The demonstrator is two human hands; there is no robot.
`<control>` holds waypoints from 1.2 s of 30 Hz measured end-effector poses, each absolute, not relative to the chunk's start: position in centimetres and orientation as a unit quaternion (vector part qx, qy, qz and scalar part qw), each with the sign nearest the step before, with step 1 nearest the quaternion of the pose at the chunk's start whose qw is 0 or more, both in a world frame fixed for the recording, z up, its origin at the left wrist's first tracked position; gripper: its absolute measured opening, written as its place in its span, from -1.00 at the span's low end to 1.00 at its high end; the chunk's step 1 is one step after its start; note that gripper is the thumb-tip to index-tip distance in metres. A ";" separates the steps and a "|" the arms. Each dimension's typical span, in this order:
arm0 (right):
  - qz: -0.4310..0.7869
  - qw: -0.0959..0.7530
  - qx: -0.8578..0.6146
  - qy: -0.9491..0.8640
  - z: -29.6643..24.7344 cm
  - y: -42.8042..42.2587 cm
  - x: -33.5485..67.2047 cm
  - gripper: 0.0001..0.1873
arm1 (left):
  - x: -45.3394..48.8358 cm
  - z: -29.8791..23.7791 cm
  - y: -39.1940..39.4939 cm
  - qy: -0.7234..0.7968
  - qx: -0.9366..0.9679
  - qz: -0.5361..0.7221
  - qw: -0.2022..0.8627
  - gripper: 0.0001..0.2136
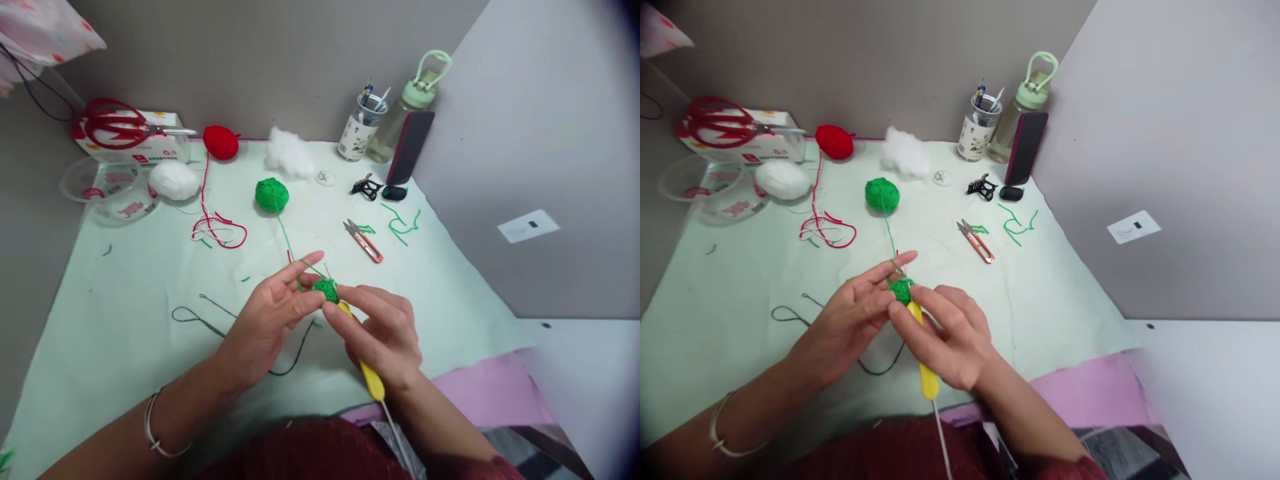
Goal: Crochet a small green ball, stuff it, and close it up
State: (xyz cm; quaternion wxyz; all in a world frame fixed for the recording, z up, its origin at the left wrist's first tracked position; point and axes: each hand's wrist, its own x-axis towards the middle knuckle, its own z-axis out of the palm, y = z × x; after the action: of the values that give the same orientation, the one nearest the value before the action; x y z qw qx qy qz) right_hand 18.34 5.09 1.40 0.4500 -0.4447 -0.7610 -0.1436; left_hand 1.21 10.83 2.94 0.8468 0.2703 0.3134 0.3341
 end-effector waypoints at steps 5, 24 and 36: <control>0.093 0.545 -0.448 -0.703 2.2 6.2 18.6 -0.68 | 1.1 2.7 11.2 0.316 0.347 0.330 0.819 -0.35; 0.142 0.628 -0.394 -0.656 1.3 6.1 18.2 -0.73 | 0.6 2.2 11.7 0.215 0.261 0.295 0.894 -0.53; 0.146 0.621 -0.412 -0.651 1.0 4.9 18.6 -0.70 | 0.5 2.1 11.6 0.273 0.421 0.397 0.769 -0.43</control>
State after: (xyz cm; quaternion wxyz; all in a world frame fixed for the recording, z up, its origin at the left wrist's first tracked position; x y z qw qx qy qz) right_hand 18.60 4.88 1.04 0.6209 -0.4122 -0.6506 0.1460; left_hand 0.52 11.63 2.08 0.7686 0.4213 0.2725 0.3969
